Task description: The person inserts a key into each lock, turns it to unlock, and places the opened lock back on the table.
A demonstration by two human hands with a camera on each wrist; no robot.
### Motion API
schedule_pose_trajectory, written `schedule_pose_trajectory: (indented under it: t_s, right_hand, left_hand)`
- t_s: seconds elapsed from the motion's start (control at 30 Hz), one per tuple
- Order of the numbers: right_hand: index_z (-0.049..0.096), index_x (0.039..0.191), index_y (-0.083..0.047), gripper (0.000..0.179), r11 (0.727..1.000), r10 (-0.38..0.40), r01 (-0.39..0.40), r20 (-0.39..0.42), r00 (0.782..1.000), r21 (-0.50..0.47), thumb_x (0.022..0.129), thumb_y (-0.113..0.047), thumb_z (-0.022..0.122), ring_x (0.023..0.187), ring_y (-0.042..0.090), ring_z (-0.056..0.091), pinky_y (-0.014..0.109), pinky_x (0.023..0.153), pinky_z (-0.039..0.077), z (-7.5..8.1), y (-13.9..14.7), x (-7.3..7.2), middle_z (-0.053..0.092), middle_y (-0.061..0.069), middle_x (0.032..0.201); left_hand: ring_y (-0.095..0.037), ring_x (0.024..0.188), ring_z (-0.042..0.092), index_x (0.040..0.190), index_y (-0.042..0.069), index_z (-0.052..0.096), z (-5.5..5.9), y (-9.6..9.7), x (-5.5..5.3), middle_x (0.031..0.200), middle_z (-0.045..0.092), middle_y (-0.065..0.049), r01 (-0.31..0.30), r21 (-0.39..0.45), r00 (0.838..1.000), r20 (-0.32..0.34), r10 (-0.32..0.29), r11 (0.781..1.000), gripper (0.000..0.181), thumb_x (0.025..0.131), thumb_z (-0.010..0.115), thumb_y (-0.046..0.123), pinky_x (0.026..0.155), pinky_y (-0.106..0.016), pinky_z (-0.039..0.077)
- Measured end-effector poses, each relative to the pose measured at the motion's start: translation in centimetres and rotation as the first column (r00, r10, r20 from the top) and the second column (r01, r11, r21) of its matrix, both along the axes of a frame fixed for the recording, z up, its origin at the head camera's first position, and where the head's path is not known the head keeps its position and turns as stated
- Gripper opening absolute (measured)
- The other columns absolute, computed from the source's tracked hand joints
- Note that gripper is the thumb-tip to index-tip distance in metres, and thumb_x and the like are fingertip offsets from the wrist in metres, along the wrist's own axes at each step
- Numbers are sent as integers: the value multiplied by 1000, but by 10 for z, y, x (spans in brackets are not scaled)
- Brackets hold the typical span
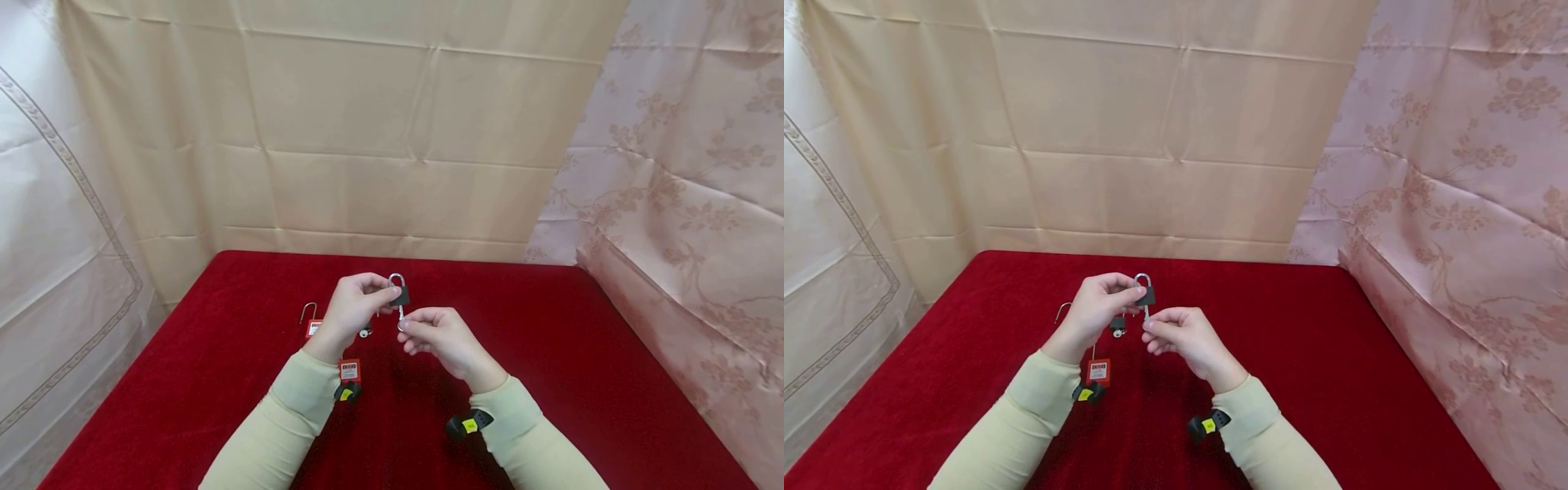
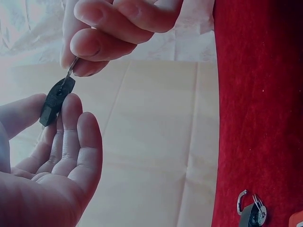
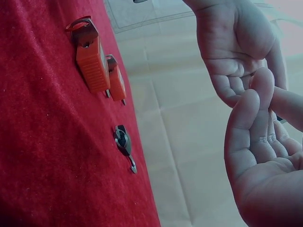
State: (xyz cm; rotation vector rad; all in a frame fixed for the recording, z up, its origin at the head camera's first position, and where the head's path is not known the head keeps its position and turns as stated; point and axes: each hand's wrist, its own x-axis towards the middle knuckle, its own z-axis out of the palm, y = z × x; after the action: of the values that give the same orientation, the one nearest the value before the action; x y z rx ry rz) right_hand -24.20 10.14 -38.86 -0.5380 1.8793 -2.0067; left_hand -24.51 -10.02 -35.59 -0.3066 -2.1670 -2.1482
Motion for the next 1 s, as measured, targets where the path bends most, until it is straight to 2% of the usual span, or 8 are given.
schedule_pose_trajectory:
  t_s: [0.13, 0.3, 0.57, 1.0]
  right_hand:
    - [70, 104, 7, 14, 1000, -1, 1, -1, 1000, -7, 96, -5, 68, 69, 16, 69, 33, 71, 60, 1, 0, 0, 73, 11, 84]
    - [70, 104, 8, 14, 1000, -2, 2, -3, 1000, -3, 96, -4, 68, 69, 16, 69, 33, 70, 60, 2, 0, 1, 73, 11, 83]
    - [71, 103, 7, 13, 1000, -1, 1, -10, 1000, 4, 96, -4, 68, 68, 15, 68, 32, 70, 60, 3, 1, 1, 72, 11, 83]
    - [69, 104, 9, 17, 1000, -9, 9, 6, 1000, 5, 97, -6, 68, 68, 16, 68, 32, 70, 60, 1, 0, 0, 72, 11, 83]
  left_hand:
    - [-26, 77, 71, 97, 2, 73, 0, 0, 0, 87, 74, -12, 2, -6, 1000, 0, -2, 1000, 14, 91, 77, 13, 75, -40, 59]
    - [-26, 76, 71, 97, 1, 73, 0, 0, 0, 87, 73, -12, 2, -8, 1000, -4, -2, 1000, 14, 91, 77, 13, 78, -45, 59]
    - [-27, 79, 71, 98, 1, 73, -1, 1, 1, 89, 73, -12, 15, -14, 1000, -6, -15, 1000, 14, 92, 77, 13, 75, -36, 59]
    - [-25, 75, 70, 97, 2, 74, 0, 0, 1, 87, 73, -10, -7, -29, 1000, -15, 6, 1000, 12, 91, 77, 12, 73, -36, 57]
